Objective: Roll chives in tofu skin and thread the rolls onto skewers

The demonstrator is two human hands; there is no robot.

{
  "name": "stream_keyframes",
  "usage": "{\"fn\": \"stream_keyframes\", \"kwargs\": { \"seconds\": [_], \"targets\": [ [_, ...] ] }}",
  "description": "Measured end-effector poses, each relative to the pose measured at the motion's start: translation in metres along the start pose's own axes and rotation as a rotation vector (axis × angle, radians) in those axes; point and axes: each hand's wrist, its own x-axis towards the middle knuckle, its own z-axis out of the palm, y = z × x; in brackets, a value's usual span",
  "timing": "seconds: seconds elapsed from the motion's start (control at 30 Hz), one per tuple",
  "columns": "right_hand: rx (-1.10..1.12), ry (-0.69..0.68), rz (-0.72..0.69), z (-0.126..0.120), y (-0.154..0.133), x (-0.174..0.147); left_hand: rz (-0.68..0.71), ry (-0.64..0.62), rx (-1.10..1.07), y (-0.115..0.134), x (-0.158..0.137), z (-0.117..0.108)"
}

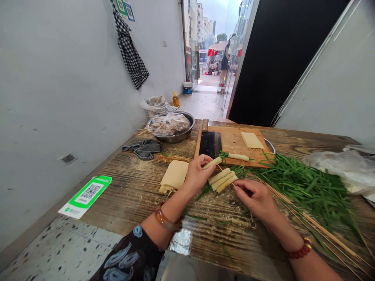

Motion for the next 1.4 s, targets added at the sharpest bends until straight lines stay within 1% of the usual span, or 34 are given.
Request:
{"fn": "stream_keyframes", "kwargs": {
  "seconds": [0.2, 0.3, 0.43, 0.6, 0.8, 1.1, 1.4],
  "targets": [
    [0.012, -0.001, 0.012, 0.001, 0.001, 0.0, 0.09, 0.01, 0.136, 0.001, -0.003, 0.001],
    [0.028, 0.024, 0.016, 0.001, 0.001, 0.0, 0.121, 0.023, 0.168, 0.002, -0.004, 0.001],
    [0.047, 0.026, 0.02, 0.001, 0.0, 0.0, 0.117, 0.041, 0.151, 0.005, -0.005, 0.0],
    [0.06, 0.02, 0.036, 0.0, -0.001, 0.001, 0.075, 0.015, 0.087, 0.006, -0.006, 0.0],
    [0.075, 0.04, 0.052, 0.001, -0.002, 0.001, 0.094, -0.008, 0.127, 0.004, -0.005, 0.0],
    [0.136, -0.001, 0.083, -0.005, -0.006, 0.003, 0.078, -0.097, 0.071, 0.007, -0.005, -0.003],
    [0.158, -0.018, 0.099, -0.005, -0.002, 0.002, 0.153, -0.138, 0.099, 0.015, -0.007, -0.006]
  ]
}}
